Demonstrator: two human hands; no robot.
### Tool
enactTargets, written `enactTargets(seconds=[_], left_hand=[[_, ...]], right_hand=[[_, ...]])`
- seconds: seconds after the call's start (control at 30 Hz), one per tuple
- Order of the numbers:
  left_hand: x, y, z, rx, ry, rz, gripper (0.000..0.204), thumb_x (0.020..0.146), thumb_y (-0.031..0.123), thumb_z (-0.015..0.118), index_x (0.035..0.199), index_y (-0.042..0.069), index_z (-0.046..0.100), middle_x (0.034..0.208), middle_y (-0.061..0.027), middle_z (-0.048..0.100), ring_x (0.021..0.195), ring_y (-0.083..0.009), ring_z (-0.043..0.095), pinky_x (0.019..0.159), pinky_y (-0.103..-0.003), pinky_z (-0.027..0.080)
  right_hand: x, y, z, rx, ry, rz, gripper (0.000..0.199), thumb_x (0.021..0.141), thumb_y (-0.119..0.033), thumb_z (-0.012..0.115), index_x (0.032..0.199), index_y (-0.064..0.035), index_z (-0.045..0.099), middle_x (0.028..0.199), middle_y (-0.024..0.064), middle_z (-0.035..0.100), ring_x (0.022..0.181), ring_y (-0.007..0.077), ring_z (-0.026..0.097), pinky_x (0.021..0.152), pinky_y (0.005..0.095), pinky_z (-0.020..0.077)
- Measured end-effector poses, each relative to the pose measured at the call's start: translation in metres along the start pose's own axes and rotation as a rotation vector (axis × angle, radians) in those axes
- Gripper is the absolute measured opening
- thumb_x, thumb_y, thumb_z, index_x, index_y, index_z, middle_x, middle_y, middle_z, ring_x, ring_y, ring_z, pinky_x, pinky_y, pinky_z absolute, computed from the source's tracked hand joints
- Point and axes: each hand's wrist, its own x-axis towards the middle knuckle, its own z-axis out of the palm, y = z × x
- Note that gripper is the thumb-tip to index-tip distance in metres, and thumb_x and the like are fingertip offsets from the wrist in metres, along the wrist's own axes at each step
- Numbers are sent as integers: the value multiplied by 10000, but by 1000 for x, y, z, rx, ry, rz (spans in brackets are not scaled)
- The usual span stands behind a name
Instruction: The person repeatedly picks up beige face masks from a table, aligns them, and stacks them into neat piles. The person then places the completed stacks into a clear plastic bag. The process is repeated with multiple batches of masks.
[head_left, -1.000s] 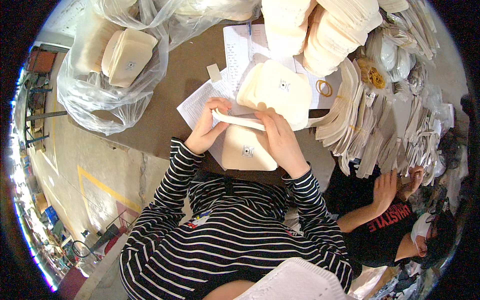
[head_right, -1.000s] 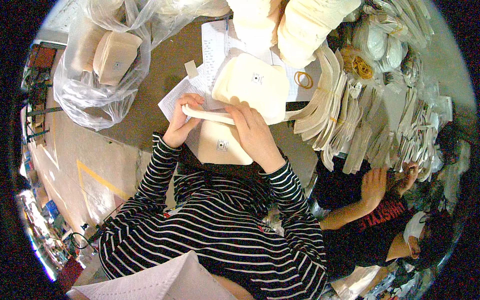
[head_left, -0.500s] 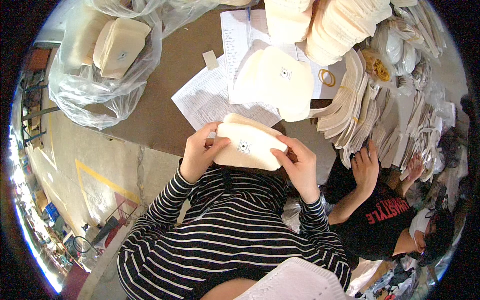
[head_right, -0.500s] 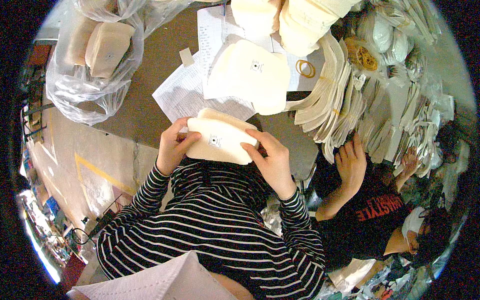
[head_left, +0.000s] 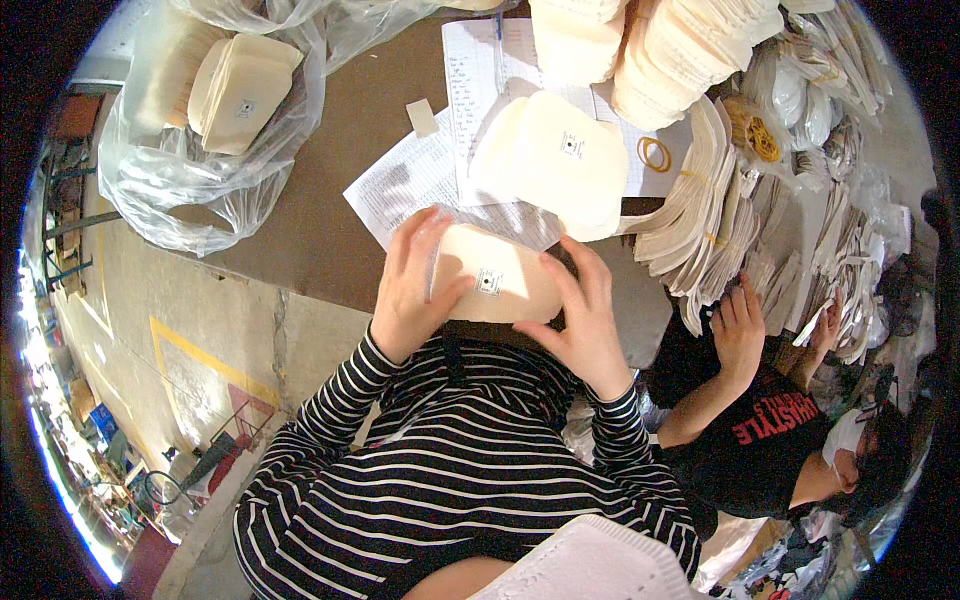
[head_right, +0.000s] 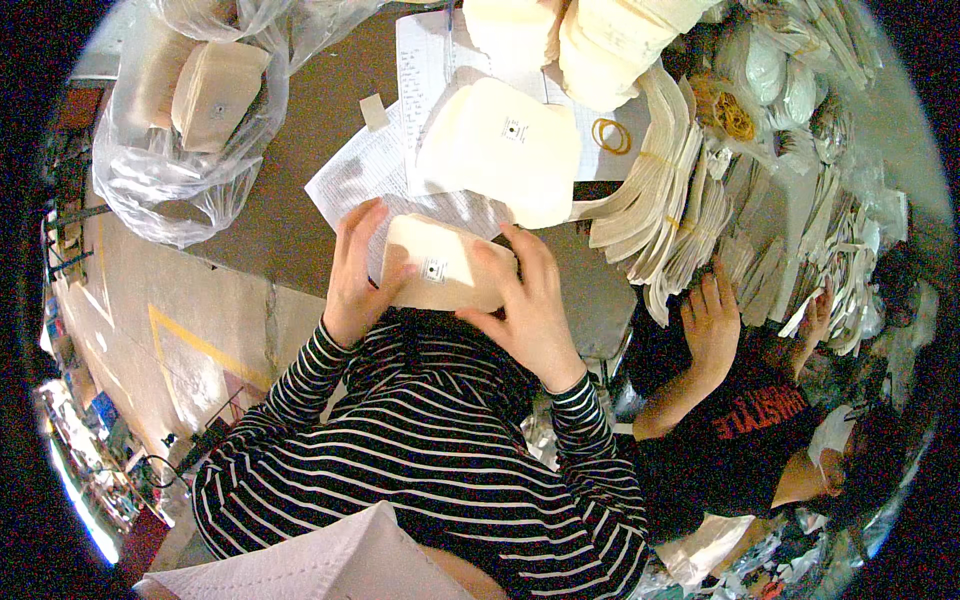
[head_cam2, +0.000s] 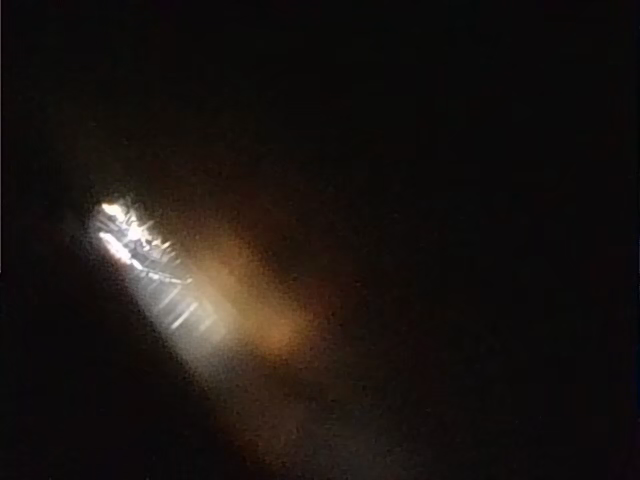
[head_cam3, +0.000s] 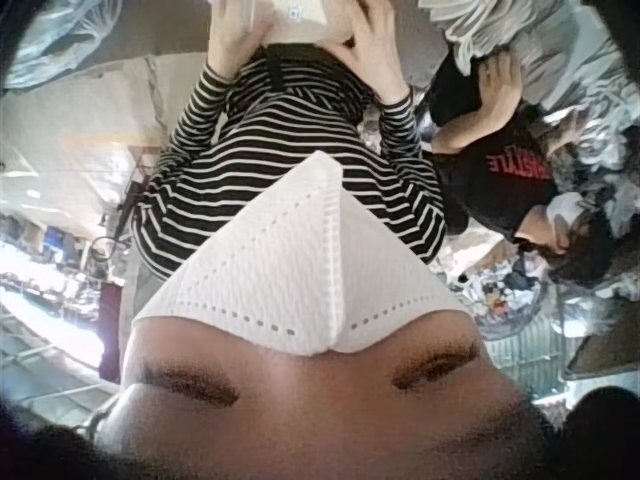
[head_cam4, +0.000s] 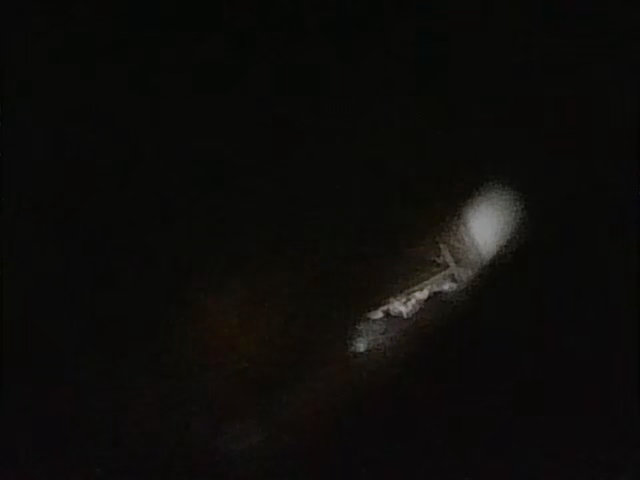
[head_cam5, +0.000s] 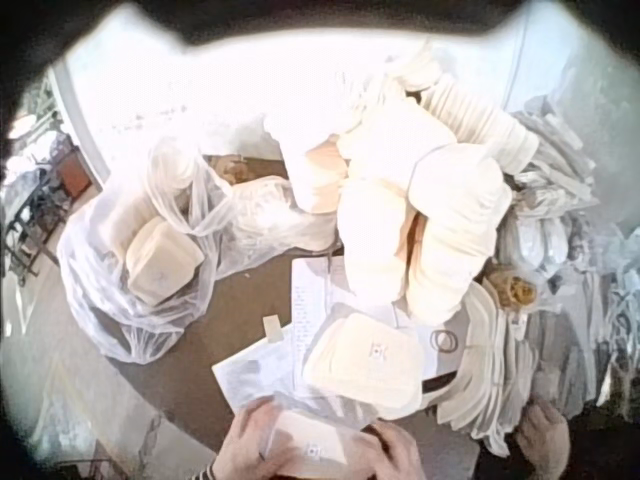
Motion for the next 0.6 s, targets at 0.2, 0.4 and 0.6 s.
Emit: enactTargets(seconds=[0.2,0.4,0.6], left_hand=[[2,0,21,266,-343,171,779,844,322,748,1494,75,397,1597,-209,265,1486,-452,196,1191,-627,160],[10,-1,7,25,-335,122,724,876,376,718,1502,153,431,1599,-170,290,1514,-429,140,1196,-626,98],[64,-10,-12,-318,-188,17,477,892,152,702,1335,34,568,1394,-188,543,1323,-371,492,1107,-427,373]], right_hand=[[3,5,18,-221,-226,-31,843,803,-327,788,1519,-157,379,1578,213,246,1447,485,202,1176,600,220],[37,10,-28,-113,25,-82,590,872,-166,719,1423,-122,511,1556,186,333,1438,431,285,1179,518,259],[107,67,-22,-89,388,-31,568,870,-83,700,1408,-64,519,1398,208,499,1317,383,462,1127,424,360]])
